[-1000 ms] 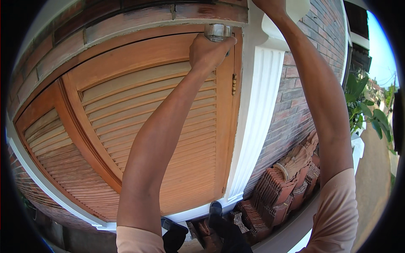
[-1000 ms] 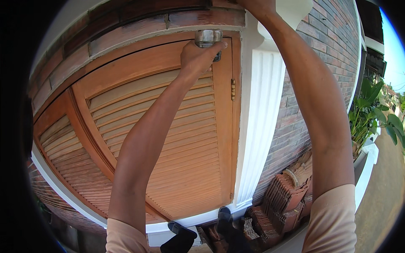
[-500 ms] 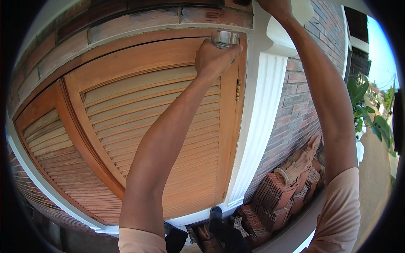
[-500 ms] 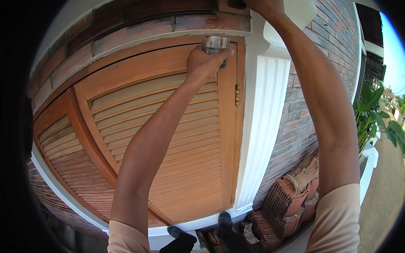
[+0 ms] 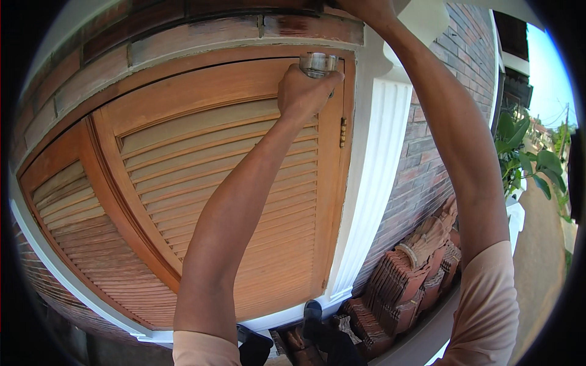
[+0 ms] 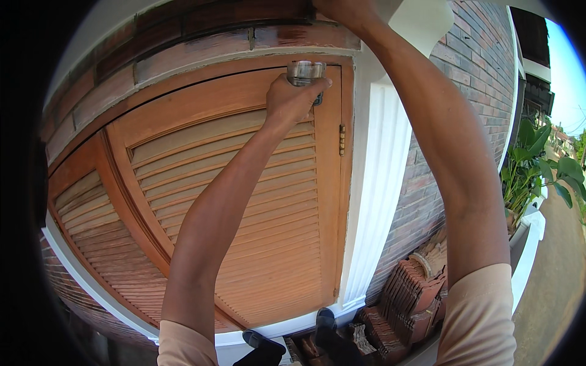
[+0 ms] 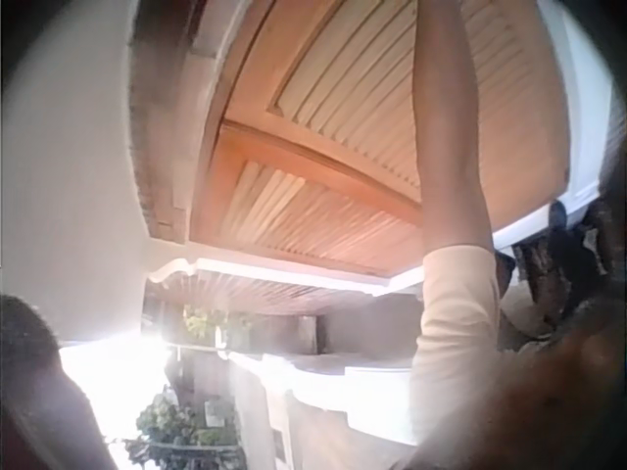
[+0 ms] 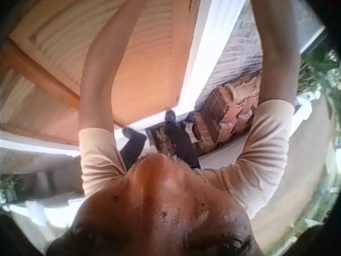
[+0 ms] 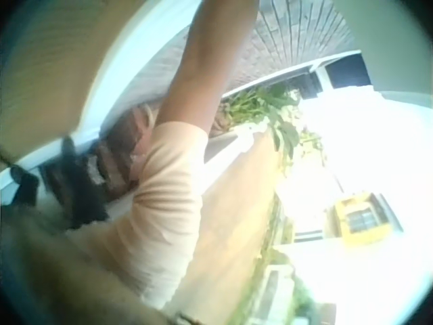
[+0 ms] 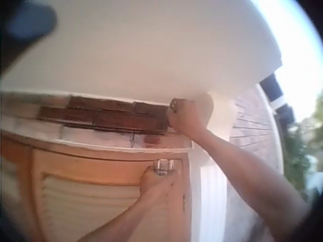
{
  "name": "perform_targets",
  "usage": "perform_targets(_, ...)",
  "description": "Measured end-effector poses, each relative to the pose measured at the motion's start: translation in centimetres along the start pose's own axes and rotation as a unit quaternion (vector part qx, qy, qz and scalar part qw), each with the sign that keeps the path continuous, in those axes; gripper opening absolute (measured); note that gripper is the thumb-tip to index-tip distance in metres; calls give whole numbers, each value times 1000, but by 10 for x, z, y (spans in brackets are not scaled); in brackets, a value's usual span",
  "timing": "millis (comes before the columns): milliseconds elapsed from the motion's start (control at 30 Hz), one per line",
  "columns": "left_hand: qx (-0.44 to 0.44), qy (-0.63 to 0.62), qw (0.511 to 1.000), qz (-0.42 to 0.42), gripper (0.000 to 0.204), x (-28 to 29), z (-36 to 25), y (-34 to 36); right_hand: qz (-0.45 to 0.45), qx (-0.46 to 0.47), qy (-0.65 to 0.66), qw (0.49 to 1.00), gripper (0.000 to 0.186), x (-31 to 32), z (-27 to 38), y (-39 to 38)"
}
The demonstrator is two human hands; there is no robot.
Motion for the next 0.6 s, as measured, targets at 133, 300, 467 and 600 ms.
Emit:
perform_targets(133, -6, 1, 1000, 0, 42, 2, -1, 0, -57, 39, 10, 998, 22, 18, 5, 9)
perform_targets(300, -3, -3, 1000, 10, 43, 4, 6, 1, 2, -51, 21, 999, 22, 40, -40, -7)
perform_targets(467, -17, -10, 1000, 11, 46, 6, 8, -1, -7, -37, 14, 999, 22, 32, -50, -19)
perform_targets(600, -17, -18, 1000, 13, 48, 7, 9, -1, -43, 97, -87, 991, 22, 29, -29, -15)
Point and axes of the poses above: each hand's wrist, its own y-axis towards the middle knuckle, its own x-axis out of the back of the hand, z = x × y, the point moved 10 cm from there along y, towards the middle knuckle, and after that the axes turned 14 degrees about x, right-handed, at the moved point
